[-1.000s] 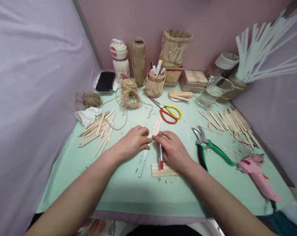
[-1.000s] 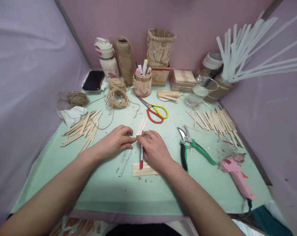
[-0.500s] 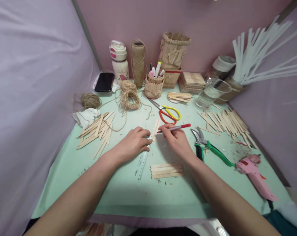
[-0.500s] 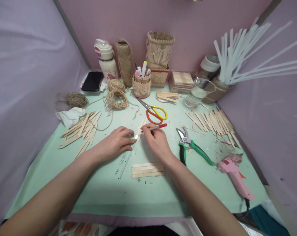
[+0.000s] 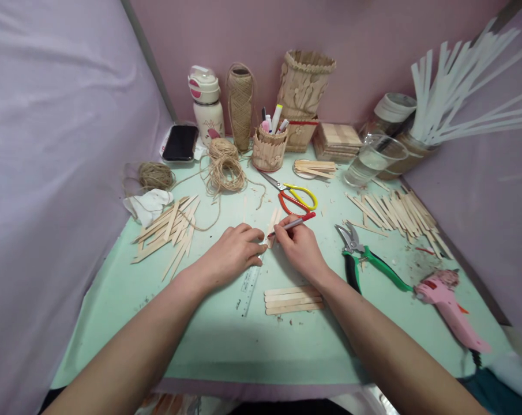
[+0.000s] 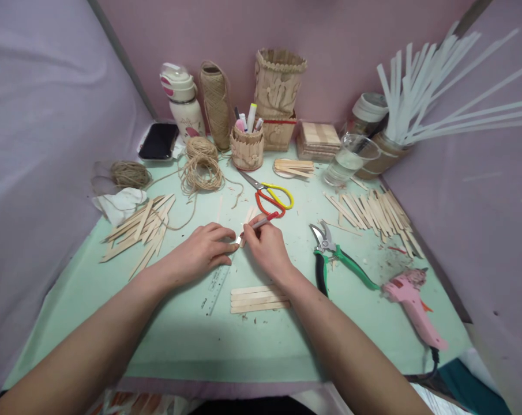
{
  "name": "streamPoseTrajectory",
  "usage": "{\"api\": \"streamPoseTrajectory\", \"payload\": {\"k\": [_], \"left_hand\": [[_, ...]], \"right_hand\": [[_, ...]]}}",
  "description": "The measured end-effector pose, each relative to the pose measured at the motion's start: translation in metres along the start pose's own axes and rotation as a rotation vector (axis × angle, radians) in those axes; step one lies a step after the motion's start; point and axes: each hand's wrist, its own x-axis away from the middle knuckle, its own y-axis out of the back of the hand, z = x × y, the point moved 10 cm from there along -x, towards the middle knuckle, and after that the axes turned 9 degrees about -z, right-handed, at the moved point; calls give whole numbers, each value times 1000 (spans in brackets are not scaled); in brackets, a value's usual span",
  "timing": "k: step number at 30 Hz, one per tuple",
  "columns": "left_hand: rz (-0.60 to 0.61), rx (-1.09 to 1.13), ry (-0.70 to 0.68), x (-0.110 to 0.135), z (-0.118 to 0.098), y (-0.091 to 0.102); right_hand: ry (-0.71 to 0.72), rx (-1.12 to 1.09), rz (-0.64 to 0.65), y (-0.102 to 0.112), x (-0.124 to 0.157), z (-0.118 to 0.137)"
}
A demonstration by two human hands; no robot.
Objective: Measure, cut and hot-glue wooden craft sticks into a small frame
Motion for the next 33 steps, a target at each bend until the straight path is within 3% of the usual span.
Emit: {"api": "streamPoseTrajectory", "payload": {"k": [33], "left_hand": [[3,-7,8,0,2,-1]], "right_hand": [[59,129,9,-1,1,2]]}}
